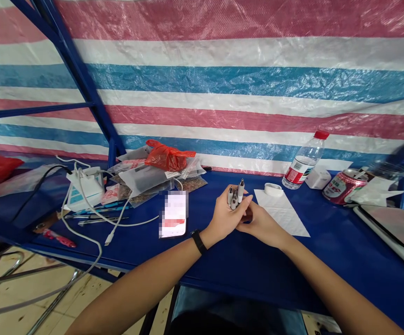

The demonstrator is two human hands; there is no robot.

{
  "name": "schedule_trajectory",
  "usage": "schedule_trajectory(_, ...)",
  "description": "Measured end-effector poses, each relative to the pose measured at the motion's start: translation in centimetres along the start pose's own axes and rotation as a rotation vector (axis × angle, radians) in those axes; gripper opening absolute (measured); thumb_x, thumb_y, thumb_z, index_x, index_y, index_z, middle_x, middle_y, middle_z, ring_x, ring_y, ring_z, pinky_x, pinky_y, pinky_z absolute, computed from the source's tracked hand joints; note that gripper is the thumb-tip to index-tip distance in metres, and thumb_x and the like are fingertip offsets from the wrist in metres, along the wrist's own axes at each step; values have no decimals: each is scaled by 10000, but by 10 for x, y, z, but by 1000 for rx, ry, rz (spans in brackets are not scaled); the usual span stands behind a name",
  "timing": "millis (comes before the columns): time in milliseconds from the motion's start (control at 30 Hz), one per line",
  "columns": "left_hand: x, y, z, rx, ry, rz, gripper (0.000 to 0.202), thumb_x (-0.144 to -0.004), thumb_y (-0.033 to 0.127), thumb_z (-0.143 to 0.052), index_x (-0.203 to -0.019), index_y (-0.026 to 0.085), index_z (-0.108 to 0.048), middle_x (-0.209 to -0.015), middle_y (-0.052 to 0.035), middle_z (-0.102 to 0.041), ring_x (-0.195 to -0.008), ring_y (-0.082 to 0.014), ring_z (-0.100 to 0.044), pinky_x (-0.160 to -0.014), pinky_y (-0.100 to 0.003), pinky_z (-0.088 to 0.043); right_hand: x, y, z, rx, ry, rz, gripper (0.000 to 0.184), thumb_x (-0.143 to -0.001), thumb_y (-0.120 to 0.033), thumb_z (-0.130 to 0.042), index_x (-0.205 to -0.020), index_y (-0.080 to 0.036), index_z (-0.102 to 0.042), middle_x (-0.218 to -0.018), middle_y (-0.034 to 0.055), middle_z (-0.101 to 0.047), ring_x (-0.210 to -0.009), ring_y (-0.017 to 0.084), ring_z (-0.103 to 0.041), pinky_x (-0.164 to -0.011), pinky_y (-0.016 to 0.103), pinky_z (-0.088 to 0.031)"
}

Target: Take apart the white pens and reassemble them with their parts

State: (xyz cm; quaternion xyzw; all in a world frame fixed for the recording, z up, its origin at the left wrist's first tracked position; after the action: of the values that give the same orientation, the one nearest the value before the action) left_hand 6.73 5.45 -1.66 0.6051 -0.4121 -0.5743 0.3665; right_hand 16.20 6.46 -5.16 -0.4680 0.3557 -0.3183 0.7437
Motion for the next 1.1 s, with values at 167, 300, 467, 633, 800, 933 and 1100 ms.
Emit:
schedule_trajectory(167, -3, -8, 4, 20, 10, 78, 562, -669, 682, -789, -809, 199, -539, -571, 65, -552, -494, -80, -539, -508, -196, -495, 2, -2, -2, 11, -51, -29, 664, -722, -350, -790, -1294, -189, -494, -1101, 92, -647, -1004, 264, -659, -878, 450, -557)
schedule_trajectory(300, -1, -18, -3, 56, -47, 115, 586, -638, 685, -818, -823, 171, -606, -769, -16, -675, -707, -128, -650, -662, -237, -579, 7, -12, 12, -45, -83, -37, 837, -764, -331, -747, -1495, -229, -351, -1325, 132, -574, -1125, 261, -625, -967, 449, -535)
schedule_trajectory(467, 0, -26, -16, 83, -235, 146, 556, -675, 526, -842, -1020, 179, -578, -822, 6, -659, -639, -112, -632, -608, -225, -558, 8, -21, 28, -190, -1, -35, 784, -838, -463, -709, -1514, -292, -352, -1434, 122, -543, -1309, 291, -544, -1055, 470, -492)
schedule_trajectory(633, 3, -15, -17, -160, -263, -57, 331, -728, 155, -731, -1026, 180, -589, -963, -16, -688, -892, -145, -679, -781, -210, -534, 5, -21, 17, -74, 92, 97, 598, -826, -538, -721, -1309, -224, -563, -1270, 118, -641, -1179, 302, -626, -1038, 483, -502)
schedule_trajectory(800, 9, -12, -19, -305, -210, -33, 191, -752, 52, -616, -898, 176, -601, -886, 0, -692, -836, -137, -670, -730, -191, -485, 10, -31, 13, 55, 161, 216, 426, -930, -506, -606, -1241, -216, -609, -1295, 119, -636, -1156, 272, -642, -1001, 438, -521)
schedule_trajectory(933, 11, -9, -18, -376, -194, -42, 363, -710, 23, -625, -1022, 197, -559, -877, 17, -676, -774, -129, -654, -666, -182, -437, 15, -38, 18, 125, 200, 316, 398, -985, -477, -518, -1261, -206, -614, -1324, 123, -635, -1140, 262, -656, -983, 421, -527)
schedule_trajectory(1100, 9, -8, -14, -396, -171, -66, 306, -749, 72, -643, -1013, 199, -553, -812, 36, -662, -693, -99, -613, -642, -176, -420, 16, -37, 19, 150, 195, 324, 525, -997, -535, -471, -1385, -193, -555, -1291, 146, -648, -1185, 295, -634, -1029, 470, -488)
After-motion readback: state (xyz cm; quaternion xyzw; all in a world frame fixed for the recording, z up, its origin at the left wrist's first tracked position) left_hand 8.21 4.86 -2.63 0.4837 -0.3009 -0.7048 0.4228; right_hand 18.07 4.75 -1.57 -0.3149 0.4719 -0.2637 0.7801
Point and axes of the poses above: each hand's wrist, its own x-axis away from the middle knuckle, its own z-axis out of the back of the hand, y = z × x, the point moved 7 cm from there along -x, towards the middle knuckle
